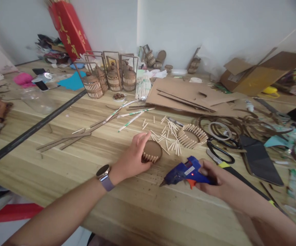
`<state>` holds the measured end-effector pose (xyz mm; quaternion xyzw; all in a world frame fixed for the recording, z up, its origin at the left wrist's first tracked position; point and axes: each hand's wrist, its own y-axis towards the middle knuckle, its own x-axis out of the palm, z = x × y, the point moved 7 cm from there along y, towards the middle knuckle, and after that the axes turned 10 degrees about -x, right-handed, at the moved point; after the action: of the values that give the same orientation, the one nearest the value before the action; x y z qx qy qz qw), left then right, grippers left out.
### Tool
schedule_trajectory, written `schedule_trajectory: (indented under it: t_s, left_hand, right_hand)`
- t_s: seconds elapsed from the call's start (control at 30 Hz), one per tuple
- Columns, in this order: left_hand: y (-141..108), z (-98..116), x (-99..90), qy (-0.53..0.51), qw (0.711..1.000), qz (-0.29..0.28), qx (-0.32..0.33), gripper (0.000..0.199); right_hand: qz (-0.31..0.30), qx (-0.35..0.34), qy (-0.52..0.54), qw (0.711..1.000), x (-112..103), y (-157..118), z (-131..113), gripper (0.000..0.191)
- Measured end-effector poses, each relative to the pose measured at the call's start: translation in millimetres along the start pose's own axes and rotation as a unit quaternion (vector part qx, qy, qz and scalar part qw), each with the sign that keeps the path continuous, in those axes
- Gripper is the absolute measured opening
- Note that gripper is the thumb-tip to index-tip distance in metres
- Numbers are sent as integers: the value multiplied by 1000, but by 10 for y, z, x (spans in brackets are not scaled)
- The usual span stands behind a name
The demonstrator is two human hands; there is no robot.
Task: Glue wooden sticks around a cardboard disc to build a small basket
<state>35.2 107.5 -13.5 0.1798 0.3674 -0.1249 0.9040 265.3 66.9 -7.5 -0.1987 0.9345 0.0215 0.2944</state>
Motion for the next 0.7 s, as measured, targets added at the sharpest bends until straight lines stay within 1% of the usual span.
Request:
schedule_trajectory:
  t_s: [0.07,0.13,0.2,0.23,0.27,0.37,0.43,0.57,0.7]
  left_hand:
    - [-6,31,6,2,1000,-10,16,99]
    - [-13,50,7,-7,1000,-22,21,98]
    - [-17,40,9,-18,999,-34,8,95]
    - [-20,31,12,-22,999,-41,0,94]
    - [-22,21,15,-23,999,-46,-7,93]
    - [-26,16,19,-26,998,-54,-11,92]
    - [-22,23,22,-26,998,-55,-9,92]
    - [-8,30,24,-20,999,-44,-9,88]
    - [-2,38,15,-20,999,-25,10,92]
  right_hand:
    - [45,19,29,998,-61,-10,69,23]
    - [89,52,52,993,-98,-38,148,26]
    - [125,72,72,987,-109,-59,188,30]
    - [132,76,80,985,-100,-60,194,33]
    - [128,79,83,985,-82,-54,197,36]
    - [85,91,73,990,3,-23,224,46]
    - [70,86,73,991,43,-3,240,48]
    - [78,49,117,989,104,25,199,45]
    - [95,51,113,988,133,6,158,45]
